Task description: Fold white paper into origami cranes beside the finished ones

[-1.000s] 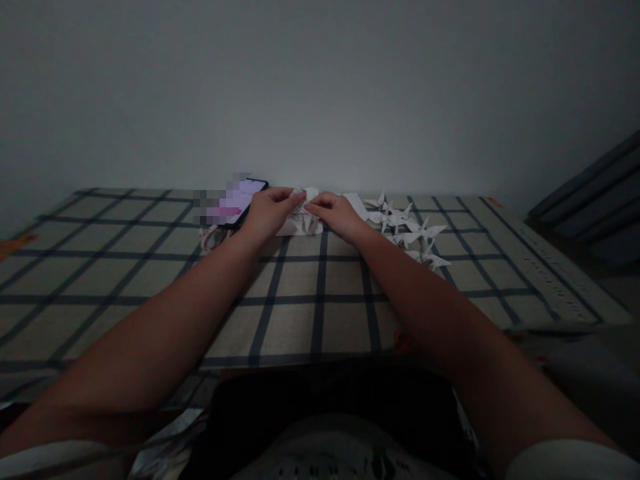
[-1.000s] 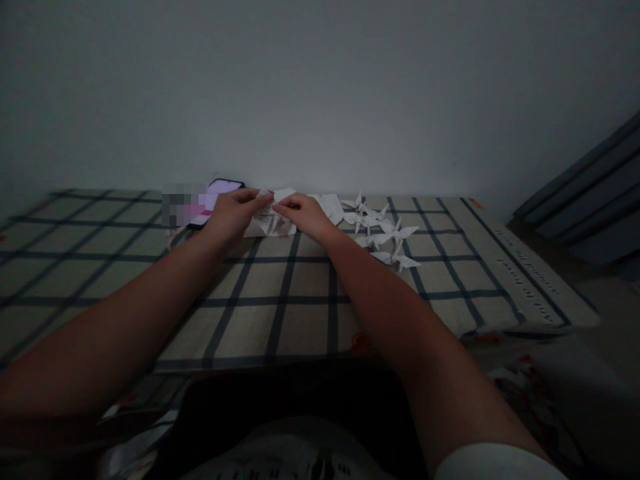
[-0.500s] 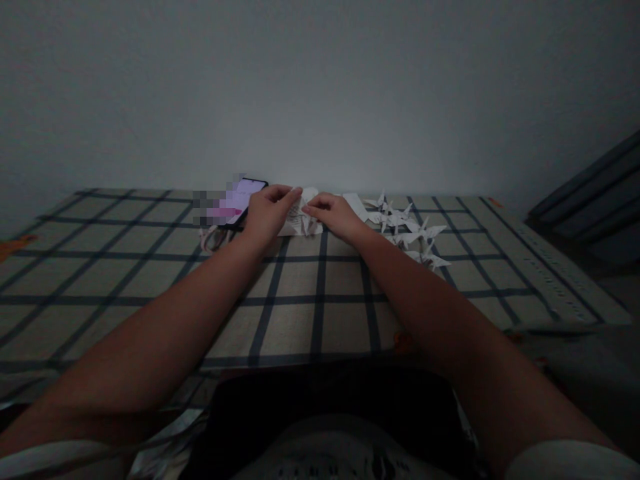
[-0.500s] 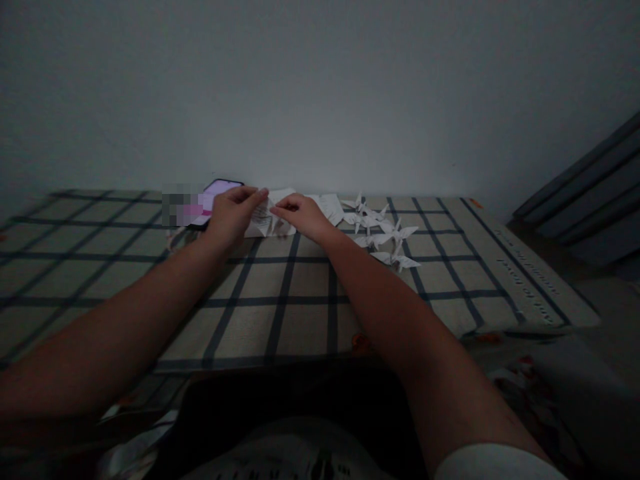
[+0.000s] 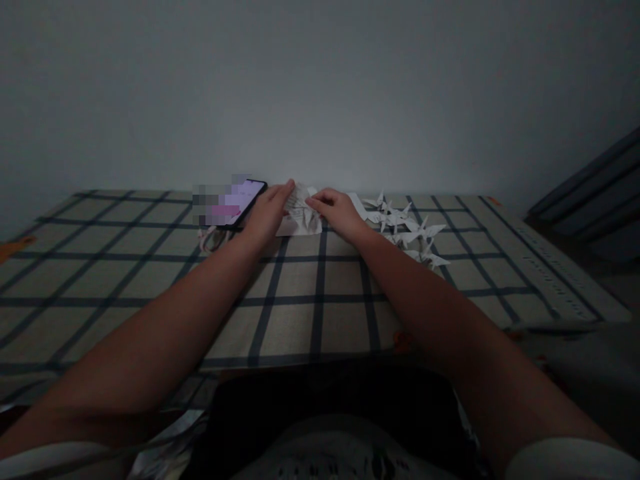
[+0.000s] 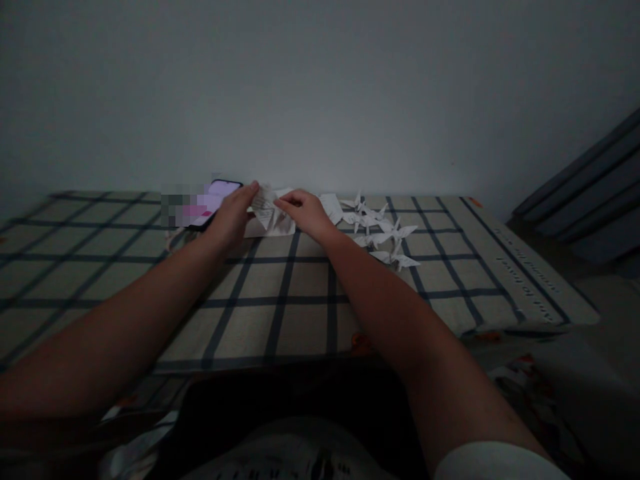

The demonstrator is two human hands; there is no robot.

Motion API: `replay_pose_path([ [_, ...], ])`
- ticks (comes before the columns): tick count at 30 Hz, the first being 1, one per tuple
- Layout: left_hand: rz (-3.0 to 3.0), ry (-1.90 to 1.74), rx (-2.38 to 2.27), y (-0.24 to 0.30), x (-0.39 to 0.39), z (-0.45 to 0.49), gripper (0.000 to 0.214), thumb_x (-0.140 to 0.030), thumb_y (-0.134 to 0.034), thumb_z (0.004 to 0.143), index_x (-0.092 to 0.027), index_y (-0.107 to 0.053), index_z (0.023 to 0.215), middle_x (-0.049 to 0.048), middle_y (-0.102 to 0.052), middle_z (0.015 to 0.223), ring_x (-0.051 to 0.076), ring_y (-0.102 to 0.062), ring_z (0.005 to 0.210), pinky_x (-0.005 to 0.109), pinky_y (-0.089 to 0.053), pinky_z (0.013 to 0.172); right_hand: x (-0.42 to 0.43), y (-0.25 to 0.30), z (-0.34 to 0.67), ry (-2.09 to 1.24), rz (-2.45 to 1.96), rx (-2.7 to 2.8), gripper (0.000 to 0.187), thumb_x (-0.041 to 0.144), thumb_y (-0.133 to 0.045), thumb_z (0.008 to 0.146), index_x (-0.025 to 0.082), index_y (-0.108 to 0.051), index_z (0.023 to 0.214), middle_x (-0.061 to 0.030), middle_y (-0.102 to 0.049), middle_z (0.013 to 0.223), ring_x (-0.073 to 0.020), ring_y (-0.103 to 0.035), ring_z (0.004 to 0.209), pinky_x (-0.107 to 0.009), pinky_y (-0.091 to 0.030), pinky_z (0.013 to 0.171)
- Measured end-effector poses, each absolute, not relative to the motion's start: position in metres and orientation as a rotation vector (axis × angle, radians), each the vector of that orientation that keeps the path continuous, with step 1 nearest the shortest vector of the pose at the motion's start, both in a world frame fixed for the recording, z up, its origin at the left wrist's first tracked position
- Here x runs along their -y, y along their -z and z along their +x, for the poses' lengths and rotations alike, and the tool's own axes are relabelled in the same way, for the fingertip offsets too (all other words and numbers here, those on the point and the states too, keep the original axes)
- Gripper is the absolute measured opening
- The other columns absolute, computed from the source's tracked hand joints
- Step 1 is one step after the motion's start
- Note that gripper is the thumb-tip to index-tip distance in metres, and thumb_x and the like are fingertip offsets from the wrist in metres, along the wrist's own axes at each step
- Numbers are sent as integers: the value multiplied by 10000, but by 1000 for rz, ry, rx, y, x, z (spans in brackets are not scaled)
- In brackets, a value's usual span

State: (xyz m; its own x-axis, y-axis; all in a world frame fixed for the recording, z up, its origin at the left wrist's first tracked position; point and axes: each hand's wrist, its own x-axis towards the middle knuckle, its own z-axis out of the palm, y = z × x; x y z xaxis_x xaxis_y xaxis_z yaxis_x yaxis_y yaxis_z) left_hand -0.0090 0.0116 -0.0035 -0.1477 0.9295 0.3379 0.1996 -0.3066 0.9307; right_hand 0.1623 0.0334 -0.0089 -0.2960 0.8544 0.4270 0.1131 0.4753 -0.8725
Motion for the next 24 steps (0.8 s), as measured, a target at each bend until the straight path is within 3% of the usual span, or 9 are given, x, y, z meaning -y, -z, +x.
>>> replay_pose_path([
  [5,1360,-1335,-1281,2,-5,-2,483,-673,-603,820,-217,-637,976,80,-679,896,205,-631,738,328,-512,632,-37,9,164,-841,-822,1629,195,380,-709,844,190,-671,822,-8,-640,864,-132,-573,831,-283,-470,816],
  [8,1399,-1341,-1170,0,0,0,320,-464,-675,795,-237,-643,1018,40,-677,927,184,-635,756,294,-510,625,-38,9,165,-784,-830,1657,185,364,-715,844,181,-691,834,-11,-644,863,-128,-581,837,-283,-473,833],
  [11,1446,-1394,-1151,0,0,-1,229,-304,-676,722,-207,-669,930,14,-662,856,165,-623,754,263,-502,629,-38,10,164,-818,-836,1671,194,360,-715,846,168,-705,871,-19,-659,890,-123,-593,844,-272,-485,818],
  [14,1450,-1447,-1178,3,-4,-5,160,-312,-672,713,-172,-668,790,16,-650,761,159,-609,709,273,-515,650,-38,11,163,-966,-853,1657,200,358,-698,860,177,-705,946,-27,-681,957,-118,-605,841,-242,-504,733],
  [17,1456,-1474,-1175,5,-7,-7,208,-351,-714,717,-160,-696,797,33,-678,773,173,-630,723,301,-541,688,-36,12,161,-1117,-864,1626,190,350,-676,878,198,-692,990,-19,-690,964,-116,-616,821,-215,-514,654],
  [24,1374,-1485,-1151,0,1,-1,331,-437,-791,696,-135,-719,810,78,-718,856,197,-664,800,361,-573,799,-36,10,160,-1152,-831,1588,118,295,-680,872,185,-689,916,-4,-693,849,-104,-627,757,-209,-528,671],
])
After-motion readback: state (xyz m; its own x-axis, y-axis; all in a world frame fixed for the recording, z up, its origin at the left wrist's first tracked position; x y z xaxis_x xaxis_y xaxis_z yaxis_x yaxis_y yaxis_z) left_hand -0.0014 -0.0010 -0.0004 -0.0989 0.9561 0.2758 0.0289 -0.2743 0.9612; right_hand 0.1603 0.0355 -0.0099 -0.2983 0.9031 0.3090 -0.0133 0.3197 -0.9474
